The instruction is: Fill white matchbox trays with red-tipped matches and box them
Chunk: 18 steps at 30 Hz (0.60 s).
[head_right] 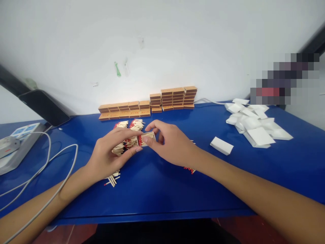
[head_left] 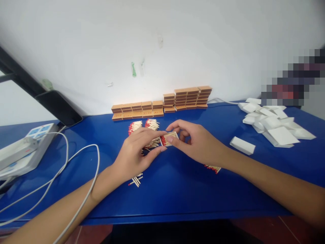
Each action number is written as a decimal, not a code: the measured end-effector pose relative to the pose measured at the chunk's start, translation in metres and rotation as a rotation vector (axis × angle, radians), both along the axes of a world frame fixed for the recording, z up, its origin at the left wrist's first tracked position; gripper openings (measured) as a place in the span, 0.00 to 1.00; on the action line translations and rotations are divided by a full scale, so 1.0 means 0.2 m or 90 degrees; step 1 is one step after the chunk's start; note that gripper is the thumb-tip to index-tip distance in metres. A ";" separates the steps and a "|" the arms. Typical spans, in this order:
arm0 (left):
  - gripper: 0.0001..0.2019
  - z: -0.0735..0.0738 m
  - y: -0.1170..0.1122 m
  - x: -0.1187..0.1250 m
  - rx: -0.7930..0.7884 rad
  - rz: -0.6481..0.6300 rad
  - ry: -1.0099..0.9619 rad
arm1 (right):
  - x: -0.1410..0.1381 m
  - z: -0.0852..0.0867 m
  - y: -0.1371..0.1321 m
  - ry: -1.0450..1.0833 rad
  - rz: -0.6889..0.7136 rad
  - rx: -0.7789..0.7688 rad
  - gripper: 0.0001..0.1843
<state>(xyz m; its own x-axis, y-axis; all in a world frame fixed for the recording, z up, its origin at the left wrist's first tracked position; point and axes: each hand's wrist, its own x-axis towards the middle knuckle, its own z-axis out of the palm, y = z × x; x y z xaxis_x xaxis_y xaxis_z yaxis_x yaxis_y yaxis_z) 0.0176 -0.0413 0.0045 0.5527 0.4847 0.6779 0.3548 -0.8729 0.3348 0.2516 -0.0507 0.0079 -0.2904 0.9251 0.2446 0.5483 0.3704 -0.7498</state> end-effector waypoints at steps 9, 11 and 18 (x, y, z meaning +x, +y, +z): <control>0.14 0.00 0.01 0.00 0.010 -0.018 -0.001 | 0.00 0.01 -0.01 0.049 -0.004 -0.048 0.15; 0.12 0.00 0.01 0.00 0.009 -0.020 -0.004 | 0.00 0.01 -0.01 0.061 -0.004 -0.062 0.14; 0.11 -0.01 0.01 0.00 0.022 -0.012 -0.006 | 0.00 0.01 -0.01 0.050 -0.005 -0.083 0.15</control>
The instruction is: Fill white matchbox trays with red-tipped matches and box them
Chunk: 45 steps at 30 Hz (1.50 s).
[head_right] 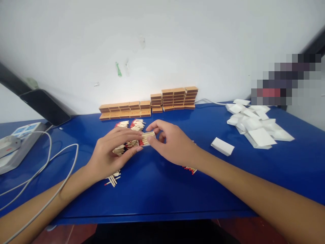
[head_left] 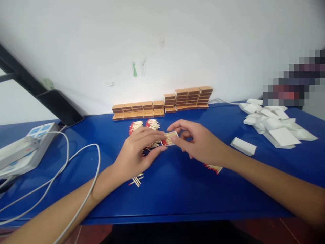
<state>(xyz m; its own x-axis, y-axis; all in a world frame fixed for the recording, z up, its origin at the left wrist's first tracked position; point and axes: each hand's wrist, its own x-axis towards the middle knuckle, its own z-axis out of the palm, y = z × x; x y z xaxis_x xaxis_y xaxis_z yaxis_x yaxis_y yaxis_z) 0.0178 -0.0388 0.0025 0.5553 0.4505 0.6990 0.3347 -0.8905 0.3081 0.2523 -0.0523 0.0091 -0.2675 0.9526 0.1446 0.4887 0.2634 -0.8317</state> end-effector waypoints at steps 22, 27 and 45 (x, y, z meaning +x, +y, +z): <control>0.15 0.01 -0.01 0.00 -0.028 0.019 0.011 | 0.00 0.01 -0.02 -0.033 0.001 0.036 0.15; 0.15 0.00 0.01 -0.01 -0.031 0.045 -0.012 | 0.10 0.06 0.14 -0.117 -0.076 0.195 0.14; 0.15 0.00 0.06 -0.07 -0.036 0.083 -0.027 | 0.18 0.19 1.01 -0.652 0.026 0.546 0.12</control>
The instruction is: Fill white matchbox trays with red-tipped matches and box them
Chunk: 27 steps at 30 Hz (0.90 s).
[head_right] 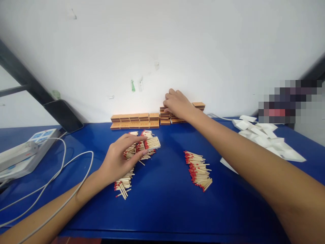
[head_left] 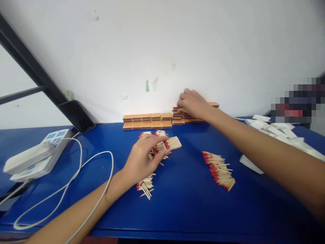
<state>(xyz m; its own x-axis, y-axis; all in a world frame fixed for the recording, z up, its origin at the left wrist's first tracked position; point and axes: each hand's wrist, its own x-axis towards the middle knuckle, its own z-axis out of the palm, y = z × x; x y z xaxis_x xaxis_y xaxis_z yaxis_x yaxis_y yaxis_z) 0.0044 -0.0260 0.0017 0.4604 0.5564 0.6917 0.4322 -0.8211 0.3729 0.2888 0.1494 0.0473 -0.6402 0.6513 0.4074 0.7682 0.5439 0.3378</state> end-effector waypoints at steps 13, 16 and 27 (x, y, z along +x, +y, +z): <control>0.16 -0.03 0.01 0.00 0.002 0.079 0.004 | 0.13 -0.17 -0.65 0.069 0.059 -0.219 0.14; 0.16 -0.03 0.01 0.01 -0.002 0.077 0.011 | 0.18 -0.22 -0.68 0.206 0.014 -0.286 0.20; 0.17 -0.04 0.03 0.00 -0.039 0.102 0.018 | 0.13 -0.23 -0.72 0.286 0.041 -0.372 0.20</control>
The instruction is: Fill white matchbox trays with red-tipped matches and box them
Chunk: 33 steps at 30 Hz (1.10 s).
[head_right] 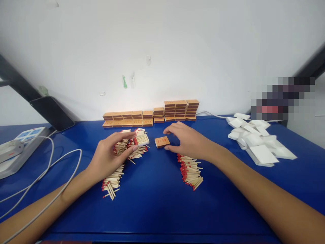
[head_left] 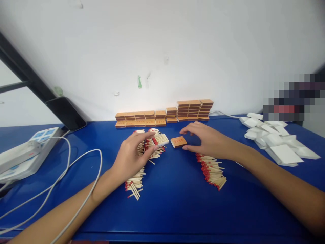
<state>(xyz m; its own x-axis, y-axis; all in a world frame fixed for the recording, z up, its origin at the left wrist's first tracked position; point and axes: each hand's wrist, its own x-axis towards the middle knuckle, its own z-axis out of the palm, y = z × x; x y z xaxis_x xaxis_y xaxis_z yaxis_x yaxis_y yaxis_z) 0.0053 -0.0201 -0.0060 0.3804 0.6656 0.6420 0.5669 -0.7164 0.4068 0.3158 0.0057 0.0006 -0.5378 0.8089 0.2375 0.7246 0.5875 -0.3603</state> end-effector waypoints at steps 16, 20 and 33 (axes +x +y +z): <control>0.17 0.02 -0.02 0.00 -0.001 -0.004 -0.005 | -0.08 0.07 -0.08 0.160 -0.002 -0.048 0.20; 0.17 0.02 -0.02 0.00 -0.027 -0.013 -0.014 | -0.09 0.07 -0.08 0.184 -0.007 -0.074 0.21; 0.22 0.04 -0.02 0.01 -0.275 -0.065 -0.175 | -0.14 0.06 -0.10 0.421 -0.008 -0.174 0.21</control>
